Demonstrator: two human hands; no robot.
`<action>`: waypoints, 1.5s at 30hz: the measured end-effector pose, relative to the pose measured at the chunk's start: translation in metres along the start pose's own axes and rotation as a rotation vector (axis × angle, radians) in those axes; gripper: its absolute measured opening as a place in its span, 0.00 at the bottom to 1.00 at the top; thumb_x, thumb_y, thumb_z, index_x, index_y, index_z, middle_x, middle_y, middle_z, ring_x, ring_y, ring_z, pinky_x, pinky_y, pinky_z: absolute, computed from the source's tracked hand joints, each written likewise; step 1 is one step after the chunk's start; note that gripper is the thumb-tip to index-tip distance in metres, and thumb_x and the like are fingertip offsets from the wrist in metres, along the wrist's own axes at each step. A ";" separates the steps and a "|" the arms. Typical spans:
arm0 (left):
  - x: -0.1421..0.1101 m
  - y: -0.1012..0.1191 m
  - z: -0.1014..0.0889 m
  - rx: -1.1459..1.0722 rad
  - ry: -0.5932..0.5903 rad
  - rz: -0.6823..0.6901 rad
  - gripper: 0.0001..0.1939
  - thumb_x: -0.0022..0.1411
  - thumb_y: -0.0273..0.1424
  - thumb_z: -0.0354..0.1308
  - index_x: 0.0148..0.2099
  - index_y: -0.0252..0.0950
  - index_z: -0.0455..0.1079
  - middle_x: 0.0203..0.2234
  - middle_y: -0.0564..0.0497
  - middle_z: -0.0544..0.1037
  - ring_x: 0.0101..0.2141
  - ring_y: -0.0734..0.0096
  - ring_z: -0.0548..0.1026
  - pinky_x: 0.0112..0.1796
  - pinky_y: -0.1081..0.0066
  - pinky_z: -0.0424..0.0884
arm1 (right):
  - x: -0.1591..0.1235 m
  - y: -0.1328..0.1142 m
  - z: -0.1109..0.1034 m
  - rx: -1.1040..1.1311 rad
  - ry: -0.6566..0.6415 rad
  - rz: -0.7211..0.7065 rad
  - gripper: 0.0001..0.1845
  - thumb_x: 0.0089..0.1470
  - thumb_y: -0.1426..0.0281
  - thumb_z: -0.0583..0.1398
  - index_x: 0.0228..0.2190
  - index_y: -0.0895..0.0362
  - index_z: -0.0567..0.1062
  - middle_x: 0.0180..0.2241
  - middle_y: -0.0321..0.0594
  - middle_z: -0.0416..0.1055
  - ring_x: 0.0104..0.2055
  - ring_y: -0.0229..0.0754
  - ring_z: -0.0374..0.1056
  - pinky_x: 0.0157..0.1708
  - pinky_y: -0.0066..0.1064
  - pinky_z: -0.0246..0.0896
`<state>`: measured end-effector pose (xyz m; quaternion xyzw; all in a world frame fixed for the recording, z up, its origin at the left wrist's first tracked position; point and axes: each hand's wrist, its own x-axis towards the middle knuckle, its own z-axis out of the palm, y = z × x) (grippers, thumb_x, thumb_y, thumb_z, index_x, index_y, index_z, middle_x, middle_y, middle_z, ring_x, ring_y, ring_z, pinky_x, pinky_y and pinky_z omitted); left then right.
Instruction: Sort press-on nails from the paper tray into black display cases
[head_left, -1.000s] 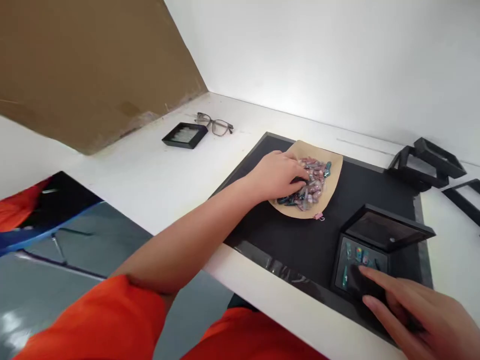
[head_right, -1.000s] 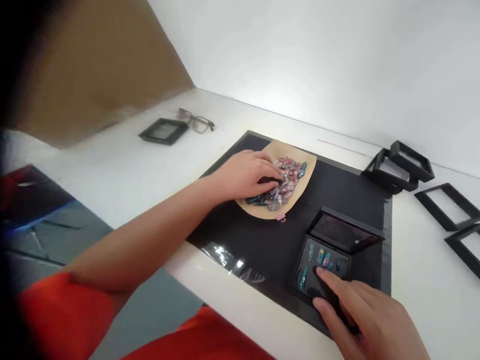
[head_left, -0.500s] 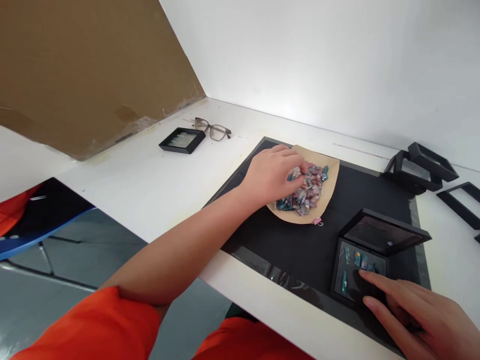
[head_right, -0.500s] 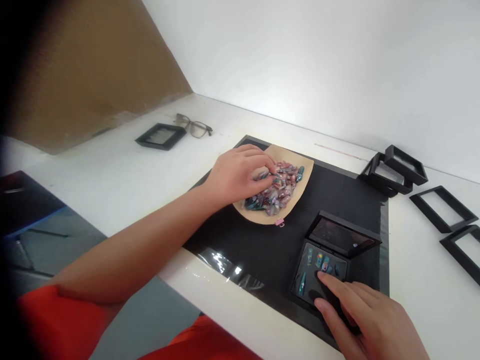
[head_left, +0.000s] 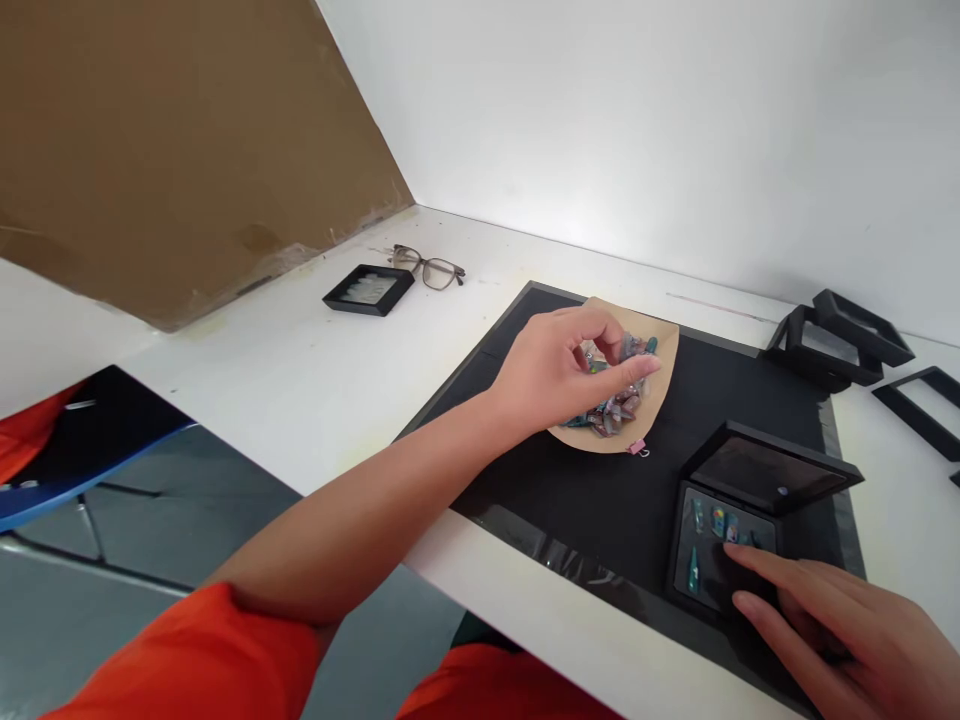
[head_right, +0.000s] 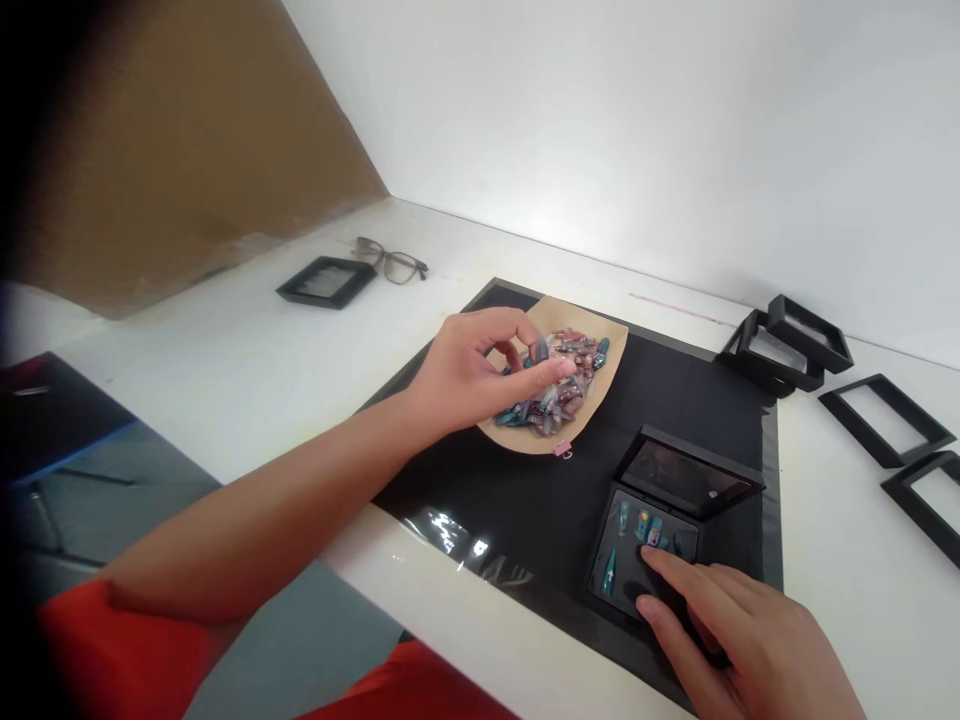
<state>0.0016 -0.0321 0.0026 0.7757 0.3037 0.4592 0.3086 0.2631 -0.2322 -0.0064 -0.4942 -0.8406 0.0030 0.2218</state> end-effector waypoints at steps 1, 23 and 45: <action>-0.001 0.004 0.001 -0.049 -0.004 -0.014 0.19 0.65 0.39 0.72 0.28 0.38 0.70 0.24 0.55 0.77 0.27 0.77 0.73 0.27 0.75 0.69 | 0.002 -0.001 0.000 -0.009 0.003 0.000 0.24 0.79 0.58 0.53 0.43 0.54 0.87 0.34 0.39 0.89 0.28 0.40 0.86 0.27 0.19 0.78; -0.033 0.058 0.015 -0.482 -0.622 -0.127 0.32 0.81 0.53 0.49 0.28 0.39 0.64 0.24 0.52 0.76 0.27 0.74 0.72 0.31 0.70 0.71 | 0.006 -0.015 -0.006 0.082 0.107 0.065 0.16 0.78 0.60 0.57 0.46 0.52 0.83 0.29 0.36 0.86 0.23 0.37 0.81 0.23 0.20 0.74; -0.057 0.067 0.037 -0.400 -1.074 -0.203 0.12 0.79 0.35 0.52 0.38 0.40 0.64 0.27 0.57 0.69 0.30 0.74 0.69 0.34 0.74 0.65 | -0.032 -0.019 -0.005 0.249 0.034 0.149 0.33 0.69 0.72 0.63 0.71 0.39 0.73 0.29 0.33 0.83 0.28 0.44 0.83 0.34 0.30 0.81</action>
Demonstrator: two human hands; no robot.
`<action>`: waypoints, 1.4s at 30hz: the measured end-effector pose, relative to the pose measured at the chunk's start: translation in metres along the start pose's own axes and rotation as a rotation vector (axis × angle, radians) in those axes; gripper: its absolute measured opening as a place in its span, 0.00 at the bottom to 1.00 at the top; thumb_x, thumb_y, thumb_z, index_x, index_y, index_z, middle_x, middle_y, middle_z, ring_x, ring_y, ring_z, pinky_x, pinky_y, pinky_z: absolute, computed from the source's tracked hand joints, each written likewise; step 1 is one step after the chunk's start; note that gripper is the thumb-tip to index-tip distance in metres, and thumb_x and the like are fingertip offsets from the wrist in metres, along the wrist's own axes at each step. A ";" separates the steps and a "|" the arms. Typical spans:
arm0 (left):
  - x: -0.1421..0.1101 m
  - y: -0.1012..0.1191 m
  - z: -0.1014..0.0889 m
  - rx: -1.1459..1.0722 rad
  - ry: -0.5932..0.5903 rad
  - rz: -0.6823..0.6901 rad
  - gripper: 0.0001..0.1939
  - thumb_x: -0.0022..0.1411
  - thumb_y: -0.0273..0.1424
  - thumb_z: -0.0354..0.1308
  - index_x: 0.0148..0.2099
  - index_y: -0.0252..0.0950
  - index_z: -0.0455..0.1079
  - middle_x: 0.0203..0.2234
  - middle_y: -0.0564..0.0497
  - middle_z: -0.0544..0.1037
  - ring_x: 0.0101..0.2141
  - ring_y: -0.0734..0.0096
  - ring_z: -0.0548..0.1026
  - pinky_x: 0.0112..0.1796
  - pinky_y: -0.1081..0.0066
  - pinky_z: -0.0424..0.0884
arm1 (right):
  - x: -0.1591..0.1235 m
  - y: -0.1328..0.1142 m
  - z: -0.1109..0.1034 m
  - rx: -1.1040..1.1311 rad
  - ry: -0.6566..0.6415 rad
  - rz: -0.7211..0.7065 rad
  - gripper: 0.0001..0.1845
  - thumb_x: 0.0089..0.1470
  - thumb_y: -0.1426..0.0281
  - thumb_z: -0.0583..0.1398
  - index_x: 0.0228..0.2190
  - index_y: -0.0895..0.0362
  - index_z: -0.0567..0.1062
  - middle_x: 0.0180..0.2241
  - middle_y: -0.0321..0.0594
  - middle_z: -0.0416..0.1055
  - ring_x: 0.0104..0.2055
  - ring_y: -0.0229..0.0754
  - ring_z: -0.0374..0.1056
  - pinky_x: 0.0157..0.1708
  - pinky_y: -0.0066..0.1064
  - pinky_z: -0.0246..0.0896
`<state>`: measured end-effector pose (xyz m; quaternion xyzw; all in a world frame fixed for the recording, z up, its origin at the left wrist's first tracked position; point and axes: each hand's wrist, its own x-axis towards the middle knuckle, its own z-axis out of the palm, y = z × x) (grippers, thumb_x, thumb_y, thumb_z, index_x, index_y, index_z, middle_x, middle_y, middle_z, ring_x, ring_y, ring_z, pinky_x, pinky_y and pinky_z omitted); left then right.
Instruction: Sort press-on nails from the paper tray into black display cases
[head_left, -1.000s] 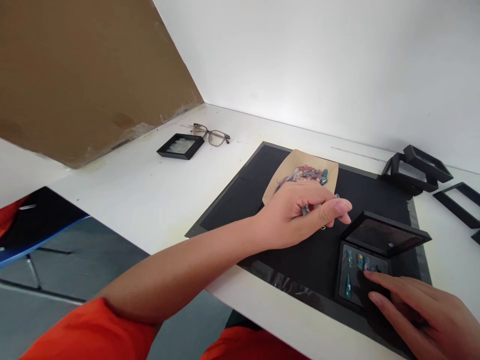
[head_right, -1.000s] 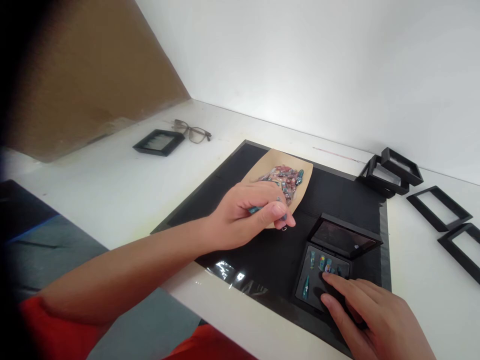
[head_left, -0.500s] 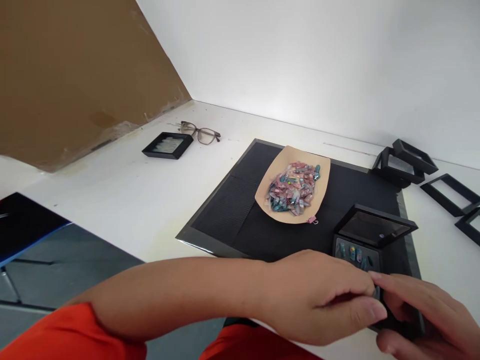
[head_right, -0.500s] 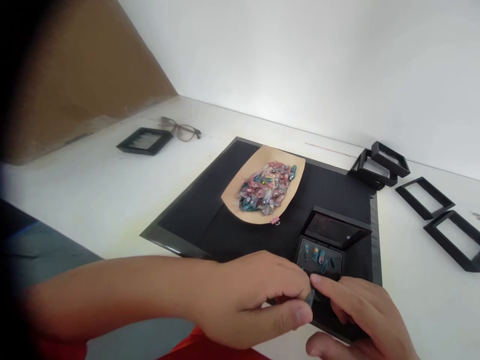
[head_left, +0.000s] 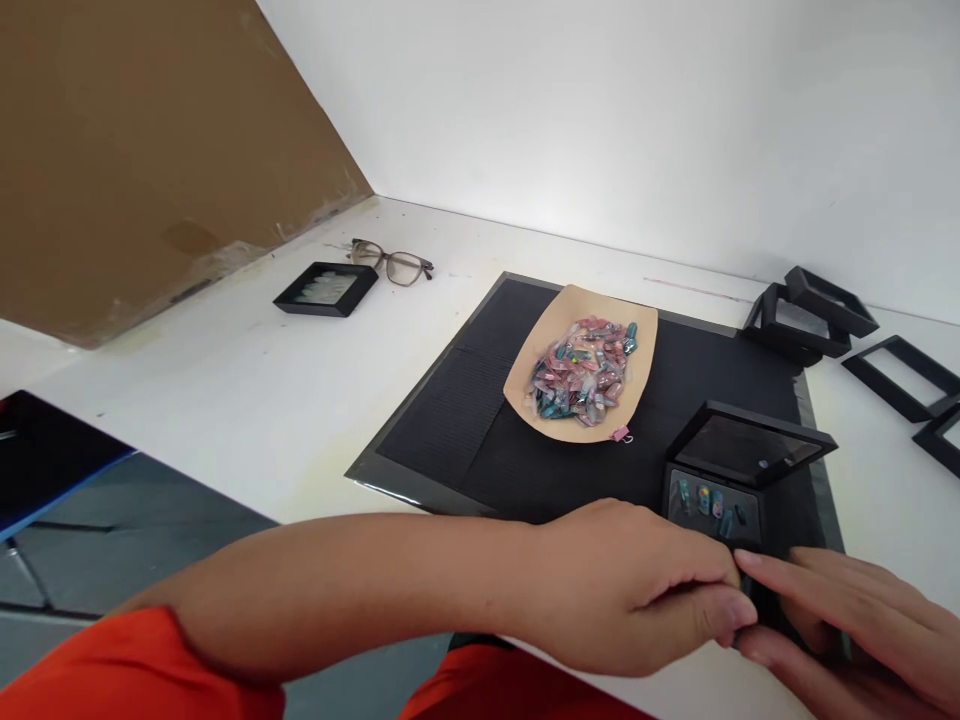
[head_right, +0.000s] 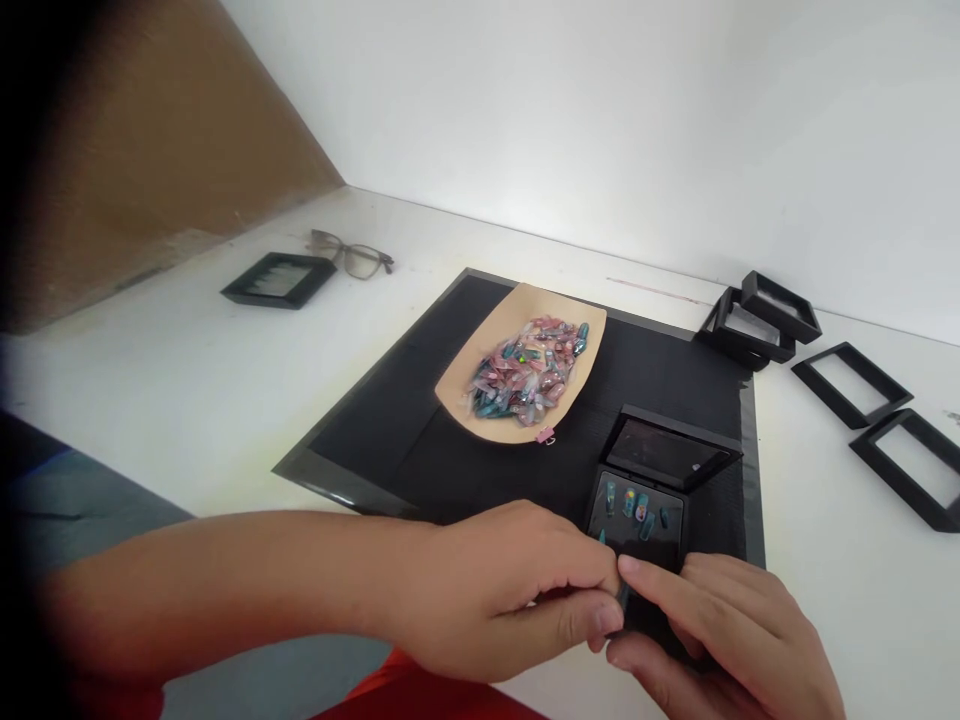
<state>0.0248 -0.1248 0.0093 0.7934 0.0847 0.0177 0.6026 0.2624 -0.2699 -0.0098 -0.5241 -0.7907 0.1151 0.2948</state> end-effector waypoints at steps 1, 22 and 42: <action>0.001 -0.002 0.003 -0.029 0.034 0.005 0.13 0.78 0.34 0.55 0.36 0.40 0.63 0.26 0.58 0.68 0.28 0.75 0.67 0.32 0.75 0.63 | -0.001 0.001 0.001 0.006 -0.002 -0.004 0.34 0.69 0.72 0.64 0.71 0.40 0.73 0.29 0.33 0.82 0.29 0.44 0.83 0.35 0.30 0.81; -0.008 -0.036 0.010 0.600 0.334 0.525 0.29 0.83 0.44 0.51 0.27 0.39 0.65 0.14 0.56 0.68 0.17 0.74 0.68 0.21 0.66 0.53 | 0.032 -0.001 -0.007 -0.114 -0.066 -0.008 0.14 0.74 0.64 0.61 0.49 0.55 0.85 0.20 0.29 0.70 0.18 0.33 0.64 0.19 0.25 0.59; -0.003 -0.041 0.008 0.668 0.160 0.648 0.30 0.78 0.44 0.61 0.23 0.38 0.63 0.17 0.58 0.72 0.19 0.74 0.68 0.24 0.62 0.55 | 0.029 0.001 -0.001 -0.083 -0.231 0.001 0.17 0.72 0.69 0.58 0.50 0.56 0.86 0.20 0.32 0.71 0.18 0.35 0.67 0.19 0.26 0.55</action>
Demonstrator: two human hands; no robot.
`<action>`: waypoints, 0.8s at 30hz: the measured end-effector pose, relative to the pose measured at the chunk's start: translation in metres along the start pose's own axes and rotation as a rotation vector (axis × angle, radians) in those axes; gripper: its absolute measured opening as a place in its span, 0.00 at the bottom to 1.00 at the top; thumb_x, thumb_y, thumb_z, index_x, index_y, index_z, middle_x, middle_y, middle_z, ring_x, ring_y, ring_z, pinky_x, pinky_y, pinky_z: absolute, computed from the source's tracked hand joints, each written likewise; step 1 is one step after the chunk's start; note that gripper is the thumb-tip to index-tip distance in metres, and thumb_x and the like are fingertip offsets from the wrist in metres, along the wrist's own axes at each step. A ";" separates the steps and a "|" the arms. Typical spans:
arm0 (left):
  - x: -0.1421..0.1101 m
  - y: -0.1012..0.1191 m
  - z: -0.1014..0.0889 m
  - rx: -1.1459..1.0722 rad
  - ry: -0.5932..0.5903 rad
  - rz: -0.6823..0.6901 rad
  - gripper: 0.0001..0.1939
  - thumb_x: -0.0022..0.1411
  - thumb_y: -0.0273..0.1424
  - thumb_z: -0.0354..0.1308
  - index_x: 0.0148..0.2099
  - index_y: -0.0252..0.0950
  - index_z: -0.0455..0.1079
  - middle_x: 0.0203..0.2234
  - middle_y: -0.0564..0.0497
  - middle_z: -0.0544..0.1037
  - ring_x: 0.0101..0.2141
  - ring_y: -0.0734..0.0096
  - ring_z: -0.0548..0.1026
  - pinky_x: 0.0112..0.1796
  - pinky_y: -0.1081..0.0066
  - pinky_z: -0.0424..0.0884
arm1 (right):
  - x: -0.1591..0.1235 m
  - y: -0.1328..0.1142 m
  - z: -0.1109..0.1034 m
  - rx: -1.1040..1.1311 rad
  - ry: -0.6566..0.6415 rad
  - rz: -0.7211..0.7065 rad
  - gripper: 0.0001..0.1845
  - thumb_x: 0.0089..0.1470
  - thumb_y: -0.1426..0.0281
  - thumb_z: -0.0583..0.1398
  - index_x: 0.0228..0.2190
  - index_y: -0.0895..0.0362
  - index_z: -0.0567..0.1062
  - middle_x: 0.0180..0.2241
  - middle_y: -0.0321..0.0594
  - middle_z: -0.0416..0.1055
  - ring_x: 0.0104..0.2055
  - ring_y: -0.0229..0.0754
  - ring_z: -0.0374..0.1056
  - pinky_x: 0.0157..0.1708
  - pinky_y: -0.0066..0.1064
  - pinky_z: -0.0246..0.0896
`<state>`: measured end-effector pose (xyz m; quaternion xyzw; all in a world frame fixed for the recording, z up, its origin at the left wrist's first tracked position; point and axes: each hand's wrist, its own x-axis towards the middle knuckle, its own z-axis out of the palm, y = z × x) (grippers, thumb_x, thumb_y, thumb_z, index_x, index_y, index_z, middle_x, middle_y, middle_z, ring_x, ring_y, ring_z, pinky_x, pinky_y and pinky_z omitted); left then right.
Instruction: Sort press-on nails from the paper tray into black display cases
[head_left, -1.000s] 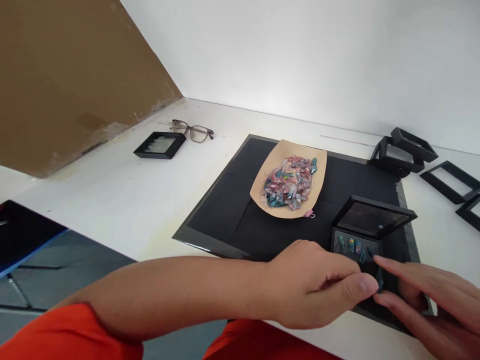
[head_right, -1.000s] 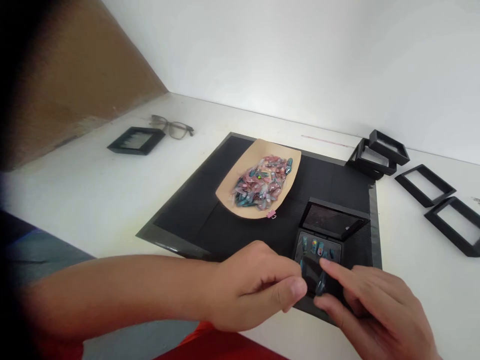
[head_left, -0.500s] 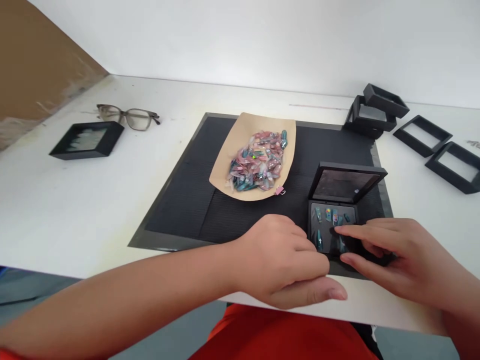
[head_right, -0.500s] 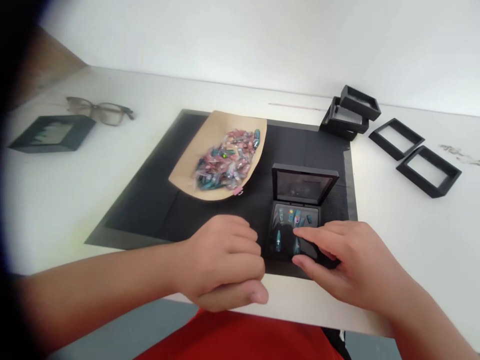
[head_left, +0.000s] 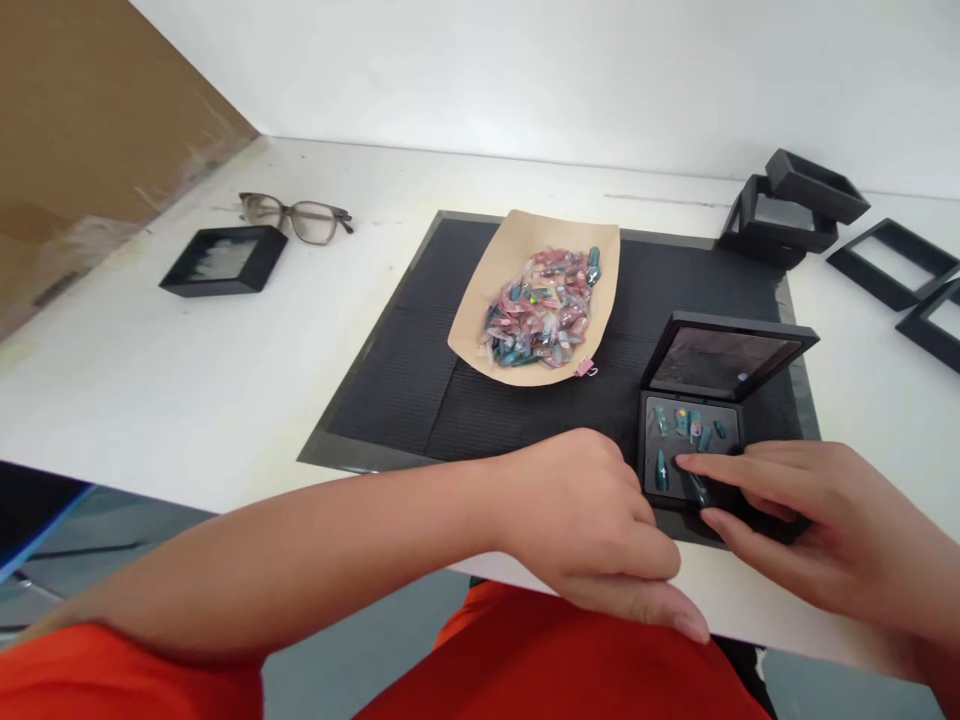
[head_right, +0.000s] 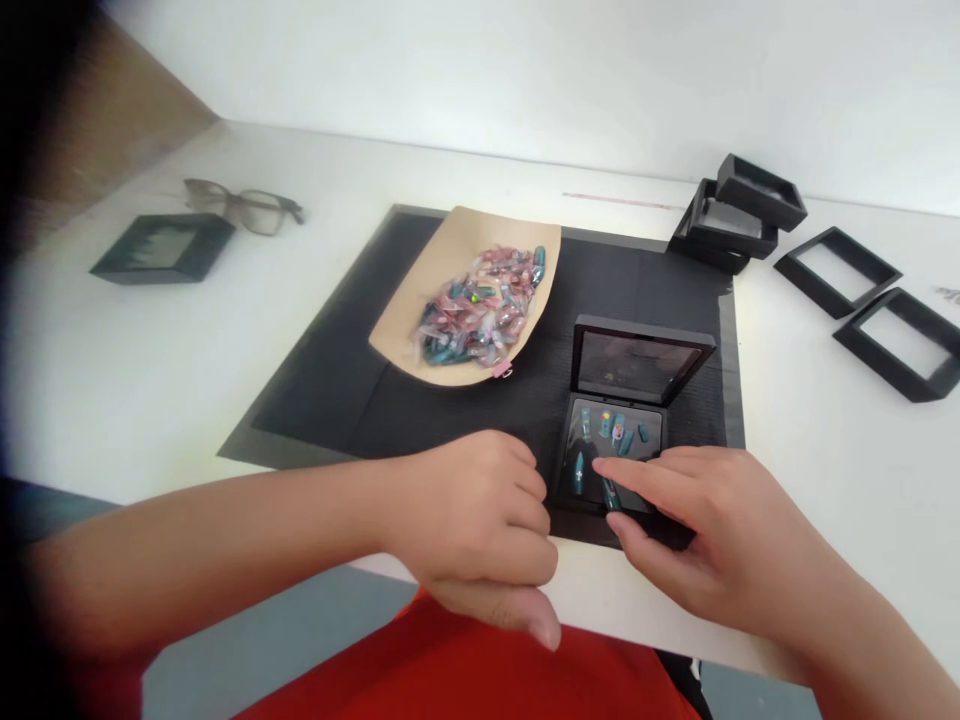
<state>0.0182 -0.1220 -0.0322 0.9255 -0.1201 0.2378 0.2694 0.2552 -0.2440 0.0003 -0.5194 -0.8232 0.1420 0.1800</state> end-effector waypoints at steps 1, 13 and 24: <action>-0.001 -0.001 0.001 0.009 -0.006 -0.005 0.30 0.78 0.45 0.62 0.24 0.38 0.64 0.17 0.58 0.73 0.19 0.74 0.69 0.24 0.62 0.55 | 0.000 0.000 0.000 -0.006 0.002 0.000 0.17 0.72 0.69 0.58 0.51 0.56 0.86 0.20 0.33 0.73 0.19 0.35 0.68 0.19 0.26 0.56; 0.000 -0.002 0.006 0.016 -0.066 -0.070 0.28 0.76 0.45 0.66 0.24 0.38 0.69 0.19 0.57 0.78 0.21 0.73 0.72 0.24 0.64 0.57 | 0.000 0.005 0.001 -0.076 0.026 -0.029 0.20 0.76 0.62 0.58 0.49 0.58 0.88 0.21 0.36 0.77 0.18 0.35 0.70 0.18 0.27 0.59; 0.002 -0.003 0.000 0.172 0.132 -0.167 0.28 0.81 0.41 0.56 0.26 0.38 0.69 0.19 0.57 0.76 0.20 0.75 0.72 0.22 0.65 0.57 | 0.000 0.004 0.003 -0.060 0.048 0.032 0.24 0.78 0.56 0.55 0.52 0.56 0.86 0.25 0.38 0.83 0.18 0.36 0.72 0.16 0.25 0.62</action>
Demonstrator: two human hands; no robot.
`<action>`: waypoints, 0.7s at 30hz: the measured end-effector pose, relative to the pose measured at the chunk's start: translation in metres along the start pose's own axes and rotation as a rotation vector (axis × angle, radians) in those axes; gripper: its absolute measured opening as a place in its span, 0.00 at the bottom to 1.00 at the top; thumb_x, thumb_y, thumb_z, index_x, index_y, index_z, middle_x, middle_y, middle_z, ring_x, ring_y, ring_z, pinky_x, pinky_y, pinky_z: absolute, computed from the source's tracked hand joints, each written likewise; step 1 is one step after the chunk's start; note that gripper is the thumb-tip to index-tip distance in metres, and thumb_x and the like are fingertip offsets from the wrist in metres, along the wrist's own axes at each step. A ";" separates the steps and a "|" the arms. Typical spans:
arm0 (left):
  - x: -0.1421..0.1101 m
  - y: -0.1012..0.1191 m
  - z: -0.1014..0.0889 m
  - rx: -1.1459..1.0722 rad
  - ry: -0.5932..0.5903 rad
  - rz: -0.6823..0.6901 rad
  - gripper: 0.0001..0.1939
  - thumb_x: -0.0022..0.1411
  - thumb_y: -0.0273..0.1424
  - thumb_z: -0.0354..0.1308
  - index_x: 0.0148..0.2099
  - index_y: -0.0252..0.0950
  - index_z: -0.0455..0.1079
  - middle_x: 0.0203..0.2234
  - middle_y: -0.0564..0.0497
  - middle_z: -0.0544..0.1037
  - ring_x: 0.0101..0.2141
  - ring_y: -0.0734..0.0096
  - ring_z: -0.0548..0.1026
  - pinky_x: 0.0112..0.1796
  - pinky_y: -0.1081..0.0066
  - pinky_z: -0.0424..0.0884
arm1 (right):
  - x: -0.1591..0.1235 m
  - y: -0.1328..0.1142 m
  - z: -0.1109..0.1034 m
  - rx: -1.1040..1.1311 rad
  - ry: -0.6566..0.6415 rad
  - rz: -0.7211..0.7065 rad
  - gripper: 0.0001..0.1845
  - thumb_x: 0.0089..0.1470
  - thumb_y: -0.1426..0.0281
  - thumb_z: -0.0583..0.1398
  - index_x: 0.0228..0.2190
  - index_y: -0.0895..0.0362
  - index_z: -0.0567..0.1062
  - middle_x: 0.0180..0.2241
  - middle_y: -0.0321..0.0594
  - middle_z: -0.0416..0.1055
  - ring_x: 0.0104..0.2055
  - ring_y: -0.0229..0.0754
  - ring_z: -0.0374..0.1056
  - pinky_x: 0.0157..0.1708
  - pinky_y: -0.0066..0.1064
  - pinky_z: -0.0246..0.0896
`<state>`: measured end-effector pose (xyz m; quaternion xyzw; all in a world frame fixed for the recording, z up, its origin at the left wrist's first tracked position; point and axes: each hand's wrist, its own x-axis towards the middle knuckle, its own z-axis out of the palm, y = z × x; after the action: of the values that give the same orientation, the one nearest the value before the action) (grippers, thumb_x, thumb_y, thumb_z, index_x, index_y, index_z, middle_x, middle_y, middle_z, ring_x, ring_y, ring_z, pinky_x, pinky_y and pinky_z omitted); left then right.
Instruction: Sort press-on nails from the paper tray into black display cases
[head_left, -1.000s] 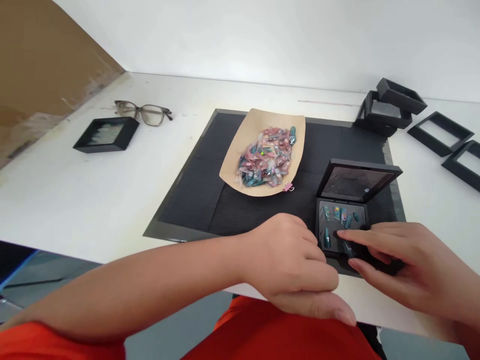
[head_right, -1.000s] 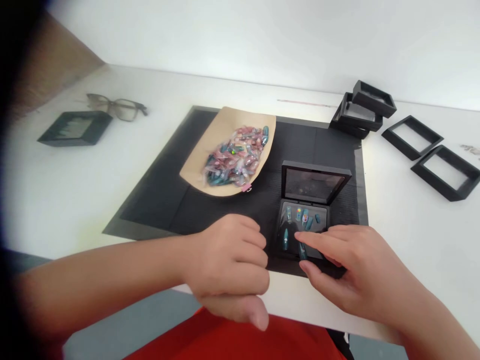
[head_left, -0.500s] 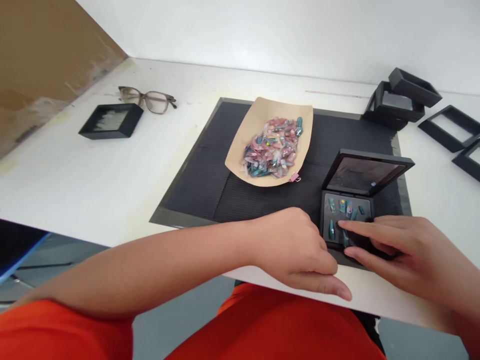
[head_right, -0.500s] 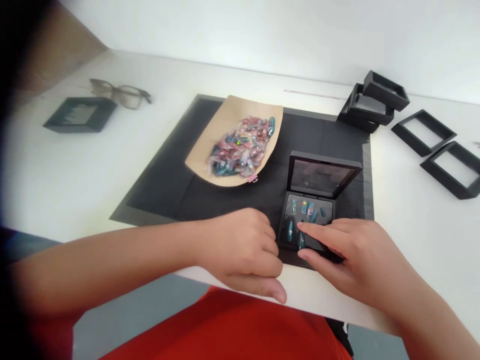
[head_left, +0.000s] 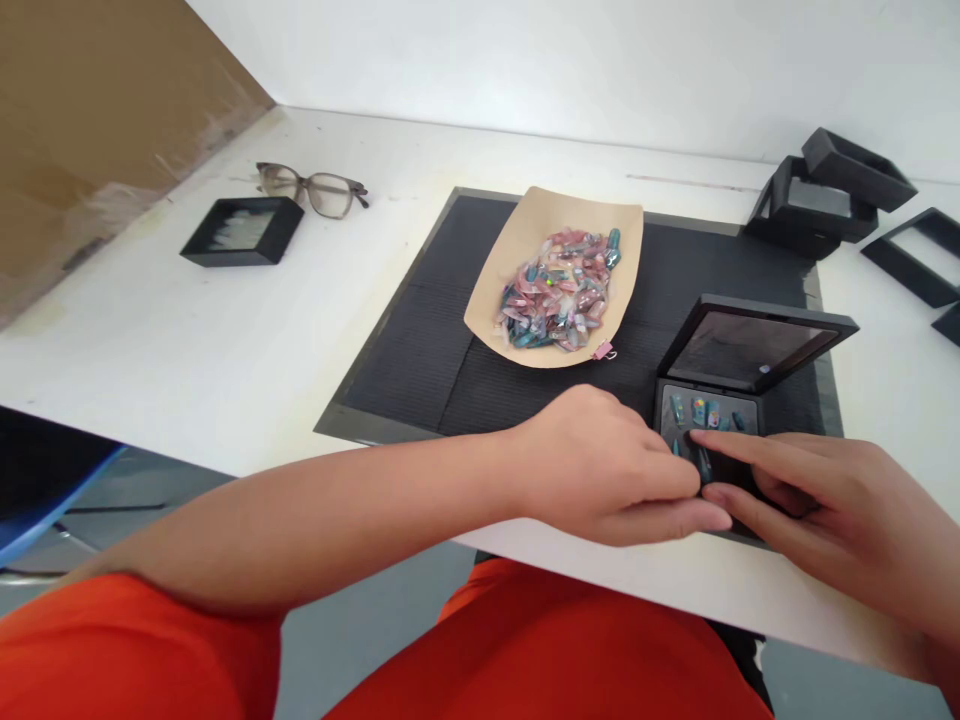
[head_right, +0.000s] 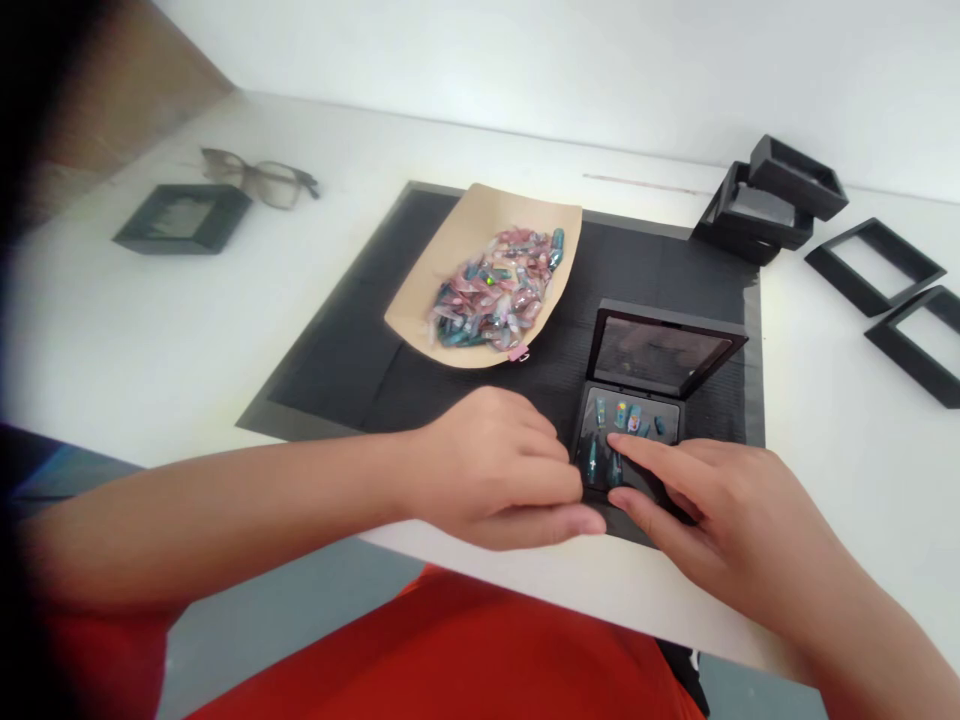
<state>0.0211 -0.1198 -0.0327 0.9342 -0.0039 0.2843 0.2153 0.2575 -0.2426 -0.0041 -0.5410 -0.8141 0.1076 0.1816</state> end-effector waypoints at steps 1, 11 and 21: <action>0.001 -0.001 -0.001 0.004 0.024 -0.023 0.26 0.81 0.41 0.56 0.27 0.38 0.70 0.19 0.58 0.77 0.20 0.75 0.73 0.22 0.65 0.57 | 0.001 -0.001 0.000 -0.010 -0.002 0.000 0.26 0.79 0.55 0.54 0.51 0.56 0.86 0.25 0.38 0.83 0.17 0.35 0.71 0.16 0.25 0.61; 0.000 -0.003 0.002 0.136 0.057 -0.199 0.21 0.79 0.41 0.58 0.32 0.39 0.78 0.21 0.57 0.80 0.22 0.73 0.78 0.22 0.66 0.56 | -0.001 -0.007 -0.003 0.102 0.005 0.103 0.25 0.77 0.51 0.56 0.50 0.52 0.88 0.24 0.36 0.81 0.16 0.33 0.66 0.14 0.23 0.59; 0.000 -0.005 -0.002 0.118 0.079 -0.249 0.21 0.79 0.40 0.57 0.35 0.39 0.82 0.17 0.58 0.77 0.19 0.73 0.75 0.21 0.67 0.57 | -0.006 0.015 -0.015 -0.029 0.165 0.307 0.31 0.71 0.41 0.58 0.45 0.50 0.89 0.18 0.31 0.70 0.12 0.33 0.56 0.11 0.27 0.54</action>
<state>0.0210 -0.1147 -0.0330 0.9266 0.1374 0.2915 0.1936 0.2782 -0.2421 0.0027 -0.6685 -0.7058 0.0778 0.2213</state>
